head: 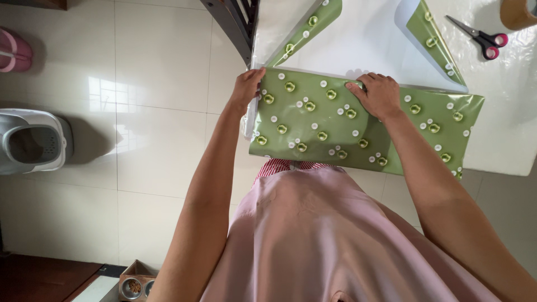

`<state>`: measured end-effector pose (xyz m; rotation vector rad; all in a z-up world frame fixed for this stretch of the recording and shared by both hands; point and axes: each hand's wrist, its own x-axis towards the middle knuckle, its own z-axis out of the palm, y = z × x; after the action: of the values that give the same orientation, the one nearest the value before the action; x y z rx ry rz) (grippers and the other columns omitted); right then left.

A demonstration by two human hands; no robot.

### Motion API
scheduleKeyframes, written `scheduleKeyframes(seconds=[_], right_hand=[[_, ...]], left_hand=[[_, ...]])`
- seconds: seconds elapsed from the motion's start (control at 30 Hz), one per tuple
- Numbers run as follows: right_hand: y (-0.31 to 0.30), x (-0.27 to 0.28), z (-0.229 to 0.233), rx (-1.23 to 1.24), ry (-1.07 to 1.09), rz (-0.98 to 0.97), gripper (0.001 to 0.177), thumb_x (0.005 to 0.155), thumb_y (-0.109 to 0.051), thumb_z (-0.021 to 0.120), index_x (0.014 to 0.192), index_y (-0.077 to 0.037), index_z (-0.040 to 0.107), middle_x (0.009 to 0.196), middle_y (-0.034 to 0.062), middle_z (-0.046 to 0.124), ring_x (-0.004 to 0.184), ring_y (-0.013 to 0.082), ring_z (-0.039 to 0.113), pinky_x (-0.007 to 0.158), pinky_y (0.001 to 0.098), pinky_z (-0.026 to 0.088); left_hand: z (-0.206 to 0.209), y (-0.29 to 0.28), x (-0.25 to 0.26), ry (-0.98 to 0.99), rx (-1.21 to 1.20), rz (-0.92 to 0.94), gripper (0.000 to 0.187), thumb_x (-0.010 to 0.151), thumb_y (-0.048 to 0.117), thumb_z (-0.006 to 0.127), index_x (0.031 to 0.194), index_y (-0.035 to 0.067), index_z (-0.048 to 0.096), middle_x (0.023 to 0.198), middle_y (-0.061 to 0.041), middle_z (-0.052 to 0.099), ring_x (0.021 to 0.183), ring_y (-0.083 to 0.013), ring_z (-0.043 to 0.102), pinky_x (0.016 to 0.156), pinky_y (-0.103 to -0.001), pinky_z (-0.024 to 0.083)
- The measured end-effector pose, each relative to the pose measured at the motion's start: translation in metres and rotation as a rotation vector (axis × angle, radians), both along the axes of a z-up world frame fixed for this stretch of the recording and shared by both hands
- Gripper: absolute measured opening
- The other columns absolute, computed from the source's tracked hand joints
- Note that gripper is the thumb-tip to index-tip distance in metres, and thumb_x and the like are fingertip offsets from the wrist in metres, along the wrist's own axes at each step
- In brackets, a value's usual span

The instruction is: The person wraps a rectangular box with green polka-dotted wrapping paper on a white table. They fold and smooth the paper around the box, trim excess with scissors, and continue folding the ends to enclose the package.

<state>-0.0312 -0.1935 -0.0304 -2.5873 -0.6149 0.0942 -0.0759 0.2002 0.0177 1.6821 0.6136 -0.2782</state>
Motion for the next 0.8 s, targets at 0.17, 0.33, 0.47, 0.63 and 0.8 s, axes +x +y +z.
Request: scheduleKeyframes(seconds=[0.17, 0.33, 0.47, 0.63, 0.8], right_hand=[[0.000, -0.001, -0.003, 0.015, -0.018, -0.004, 0.055, 0.107, -0.060, 0.054, 0.108, -0.009, 0.076, 0.100, 0.0093, 0.073, 0.097, 0.0329, 0.068, 0.091, 0.0471, 0.050], [-0.001, -0.001, -0.002, 0.014, 0.026, -0.027, 0.052, 0.106, -0.059, 0.056, 0.108, -0.010, 0.075, 0.100, 0.0087, 0.073, 0.097, 0.0316, 0.067, 0.093, 0.0470, 0.048], [0.000, -0.003, -0.002, 0.066, -0.030, 0.020, 0.042, 0.108, -0.050, 0.057, 0.111, -0.011, 0.073, 0.105, 0.0090, 0.072, 0.102, 0.0311, 0.067, 0.095, 0.0477, 0.047], [0.025, -0.013, 0.001, 0.178, -0.192, 0.073, 0.027, 0.108, -0.024, 0.053, 0.123, -0.009, 0.069, 0.112, 0.0124, 0.068, 0.108, 0.0339, 0.062, 0.100, 0.0473, 0.045], [0.074, -0.030, 0.010, 0.187, -0.264, -0.119, 0.016, 0.105, -0.020, 0.058, 0.106, -0.008, 0.068, 0.101, 0.0115, 0.067, 0.100, 0.0323, 0.061, 0.098, 0.0468, 0.042]], left_hand=[[-0.004, -0.008, 0.013, -0.096, 0.104, 0.029, 0.035, 0.090, 0.041, 0.073, 0.098, 0.007, 0.077, 0.077, 0.003, 0.066, 0.068, -0.0080, 0.056, 0.062, -0.028, 0.047], [0.011, -0.021, 0.022, -0.082, 0.686, -0.042, 0.050, 0.079, 0.052, 0.086, 0.092, 0.006, 0.072, 0.086, -0.003, 0.072, 0.081, -0.0160, 0.069, 0.078, -0.033, 0.054], [0.027, -0.036, 0.041, -0.084, 0.852, -0.183, 0.077, 0.063, 0.047, 0.094, 0.117, 0.009, 0.055, 0.113, -0.009, 0.064, 0.104, -0.0257, 0.064, 0.086, -0.040, 0.052], [0.028, -0.055, 0.060, -0.080, 0.961, -0.337, 0.073, 0.069, 0.043, 0.092, 0.123, 0.016, 0.053, 0.123, -0.008, 0.063, 0.117, -0.0293, 0.059, 0.098, -0.049, 0.047], [0.018, -0.063, 0.071, -0.021, 1.067, -0.456, 0.070, 0.070, 0.038, 0.090, 0.122, 0.013, 0.050, 0.117, -0.008, 0.066, 0.110, -0.0298, 0.064, 0.095, -0.052, 0.047]])
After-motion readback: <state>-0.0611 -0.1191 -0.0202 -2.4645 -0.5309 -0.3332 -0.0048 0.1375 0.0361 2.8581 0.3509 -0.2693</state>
